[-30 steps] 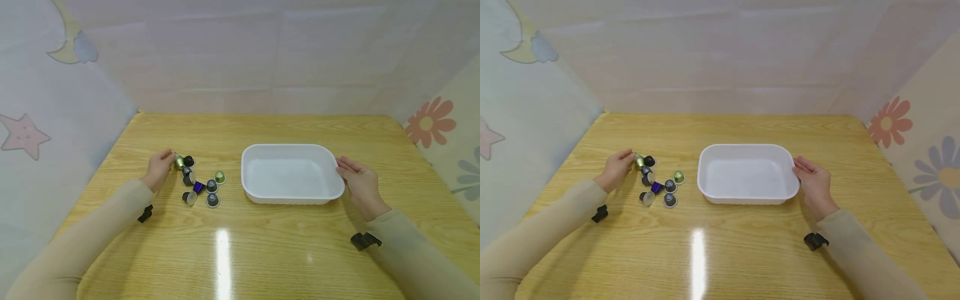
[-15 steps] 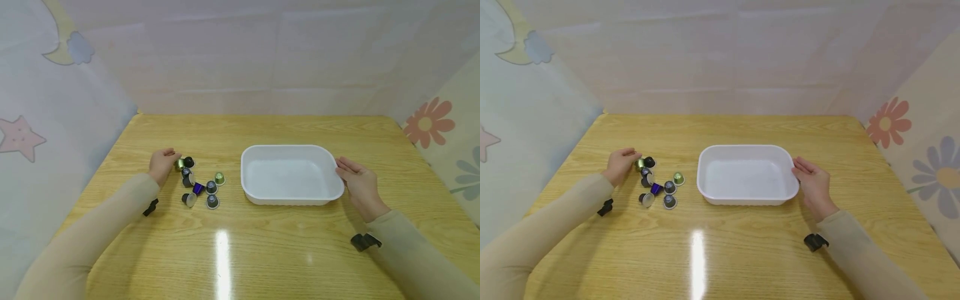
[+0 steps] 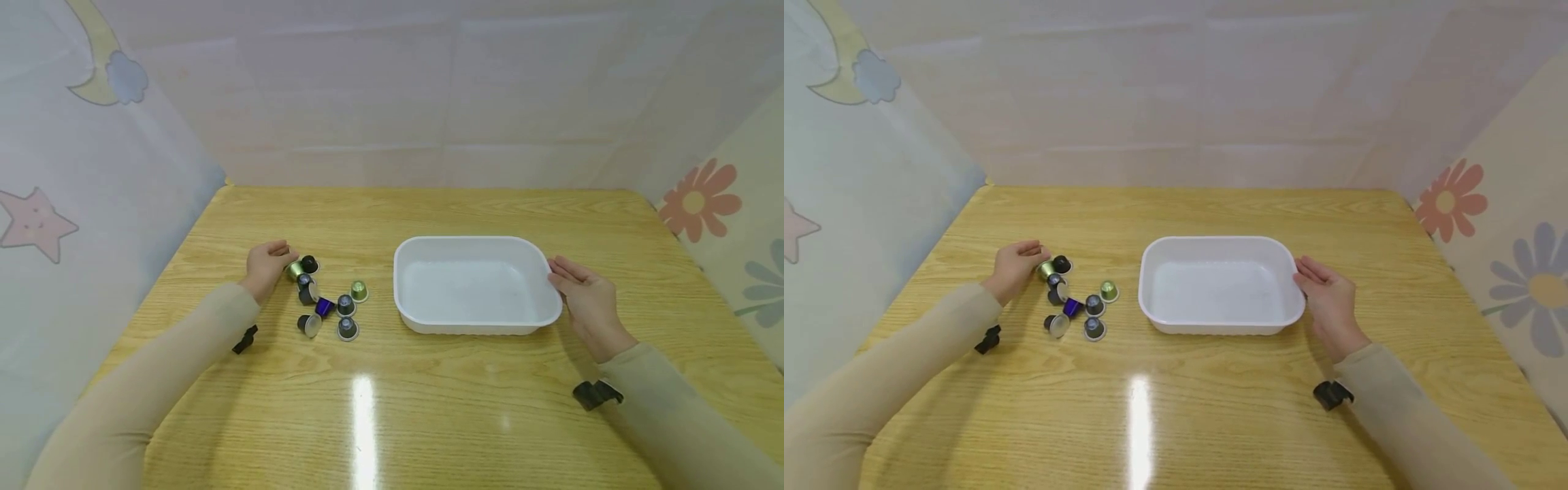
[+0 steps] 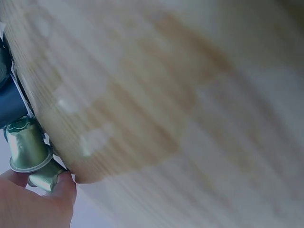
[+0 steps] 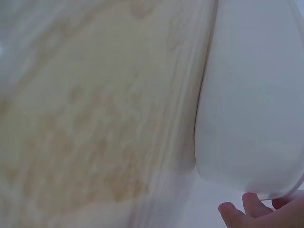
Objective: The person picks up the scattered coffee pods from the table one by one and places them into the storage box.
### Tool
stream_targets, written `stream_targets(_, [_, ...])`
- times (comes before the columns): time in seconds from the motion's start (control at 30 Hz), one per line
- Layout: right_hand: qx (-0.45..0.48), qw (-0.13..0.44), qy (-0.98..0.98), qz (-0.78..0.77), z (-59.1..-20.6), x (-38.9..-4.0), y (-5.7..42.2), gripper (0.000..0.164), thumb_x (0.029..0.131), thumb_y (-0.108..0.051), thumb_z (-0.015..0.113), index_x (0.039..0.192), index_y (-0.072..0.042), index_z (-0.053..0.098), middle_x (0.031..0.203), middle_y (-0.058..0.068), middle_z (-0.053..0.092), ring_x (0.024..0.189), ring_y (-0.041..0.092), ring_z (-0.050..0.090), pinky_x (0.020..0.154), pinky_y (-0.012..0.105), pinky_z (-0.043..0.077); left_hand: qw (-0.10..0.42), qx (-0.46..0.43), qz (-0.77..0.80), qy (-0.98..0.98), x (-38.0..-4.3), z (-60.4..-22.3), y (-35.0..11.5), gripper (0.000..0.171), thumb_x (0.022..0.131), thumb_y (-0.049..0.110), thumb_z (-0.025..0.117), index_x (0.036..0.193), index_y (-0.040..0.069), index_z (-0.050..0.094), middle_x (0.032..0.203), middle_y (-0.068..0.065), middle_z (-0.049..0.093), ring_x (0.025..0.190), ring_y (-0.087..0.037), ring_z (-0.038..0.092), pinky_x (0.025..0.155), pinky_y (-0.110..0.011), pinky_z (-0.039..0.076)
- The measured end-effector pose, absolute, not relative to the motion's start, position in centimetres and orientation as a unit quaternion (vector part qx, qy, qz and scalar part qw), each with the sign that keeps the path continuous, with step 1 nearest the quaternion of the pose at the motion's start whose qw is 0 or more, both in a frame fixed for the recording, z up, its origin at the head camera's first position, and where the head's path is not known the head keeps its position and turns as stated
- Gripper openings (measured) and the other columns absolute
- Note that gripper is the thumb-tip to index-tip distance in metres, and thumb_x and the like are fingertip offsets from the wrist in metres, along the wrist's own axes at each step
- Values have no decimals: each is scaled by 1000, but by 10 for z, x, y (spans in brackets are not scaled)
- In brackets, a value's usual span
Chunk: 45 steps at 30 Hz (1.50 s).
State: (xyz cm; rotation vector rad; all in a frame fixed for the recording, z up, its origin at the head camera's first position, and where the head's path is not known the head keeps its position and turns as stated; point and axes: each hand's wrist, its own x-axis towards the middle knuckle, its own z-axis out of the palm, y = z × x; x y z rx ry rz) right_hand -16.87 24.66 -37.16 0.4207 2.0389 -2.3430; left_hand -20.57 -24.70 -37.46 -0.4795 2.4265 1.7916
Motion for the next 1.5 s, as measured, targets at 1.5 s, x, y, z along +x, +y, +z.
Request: stream_targets(1.5, [144, -4, 641, -754, -369, -167, 242, 58, 93, 3, 61, 145, 9, 35, 94, -16, 65, 99, -4, 61, 83, 10, 48, 48, -113, 638, 760, -178, -347, -204, 56, 98, 13, 60, 147, -1, 37, 150, -14, 40, 137, -25, 39, 112, -34, 33])
